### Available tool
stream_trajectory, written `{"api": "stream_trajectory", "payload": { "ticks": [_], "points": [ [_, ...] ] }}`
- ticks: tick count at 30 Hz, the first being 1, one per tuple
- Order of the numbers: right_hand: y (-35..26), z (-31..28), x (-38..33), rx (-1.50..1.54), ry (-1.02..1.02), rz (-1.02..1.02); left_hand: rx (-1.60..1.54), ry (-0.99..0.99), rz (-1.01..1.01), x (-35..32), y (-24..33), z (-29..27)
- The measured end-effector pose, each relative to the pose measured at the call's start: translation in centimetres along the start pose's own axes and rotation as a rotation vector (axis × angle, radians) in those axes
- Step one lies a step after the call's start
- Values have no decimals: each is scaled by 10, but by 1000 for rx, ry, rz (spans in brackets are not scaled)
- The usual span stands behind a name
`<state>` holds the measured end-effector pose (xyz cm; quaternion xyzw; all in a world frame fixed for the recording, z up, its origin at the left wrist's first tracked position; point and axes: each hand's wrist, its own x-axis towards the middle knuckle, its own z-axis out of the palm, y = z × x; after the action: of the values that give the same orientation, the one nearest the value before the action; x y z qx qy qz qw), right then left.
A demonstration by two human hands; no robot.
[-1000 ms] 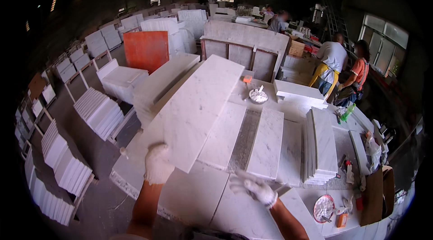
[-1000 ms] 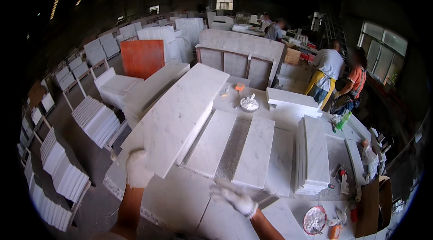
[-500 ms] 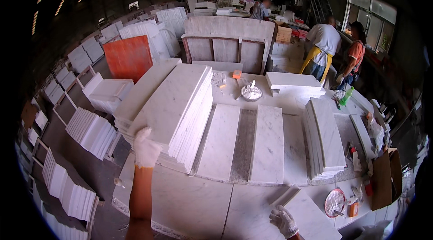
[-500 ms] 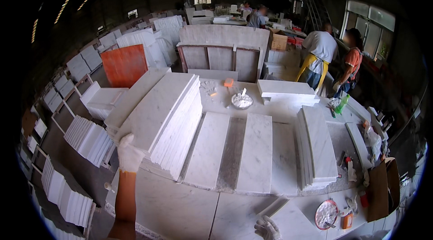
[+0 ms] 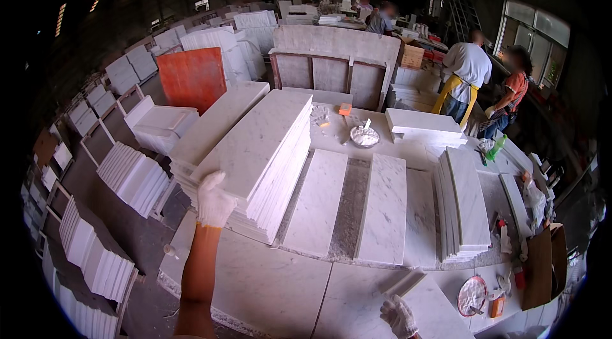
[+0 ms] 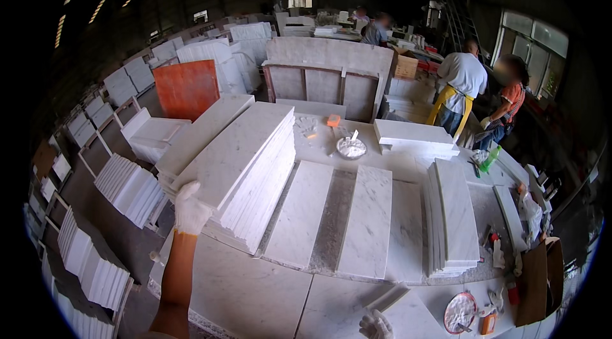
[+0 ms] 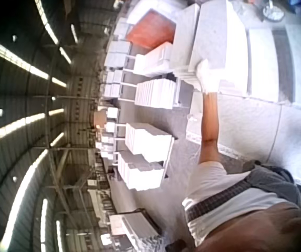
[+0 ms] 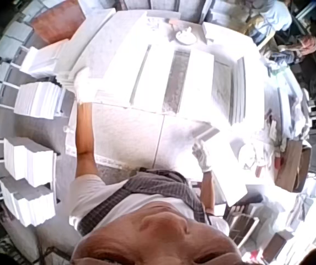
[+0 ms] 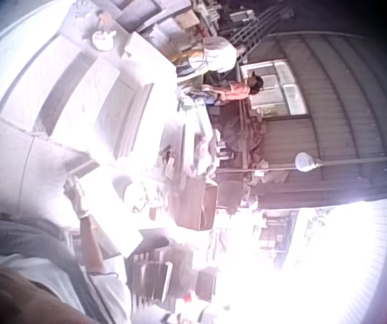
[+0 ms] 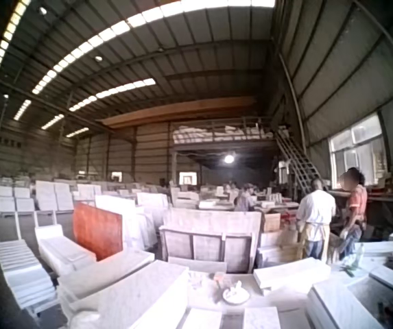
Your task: The person applies a white paste to the edges of rectangular stone slabs using a putty knife, then smooths the edges with a sanding block. The person repeats this process on multiple slabs and stacks the finished pieces.
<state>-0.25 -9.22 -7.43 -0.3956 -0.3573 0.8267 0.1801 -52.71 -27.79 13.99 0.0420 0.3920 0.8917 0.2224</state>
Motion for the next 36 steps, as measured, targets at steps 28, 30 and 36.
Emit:
{"api": "stream_trajectory", "payload": {
  "ticks": [28, 30, 36],
  "points": [
    [14, -21, -10, -26, -87, -8, 312, 44, -111, -53, 37, -28],
    [9, -19, -19, -31, -100, -20, 367, 23, -46, -52, 30, -28],
    [11, -26, -43, -8, -93, -3, 20, -435, 55, -42, 59, -66]
  ]
}}
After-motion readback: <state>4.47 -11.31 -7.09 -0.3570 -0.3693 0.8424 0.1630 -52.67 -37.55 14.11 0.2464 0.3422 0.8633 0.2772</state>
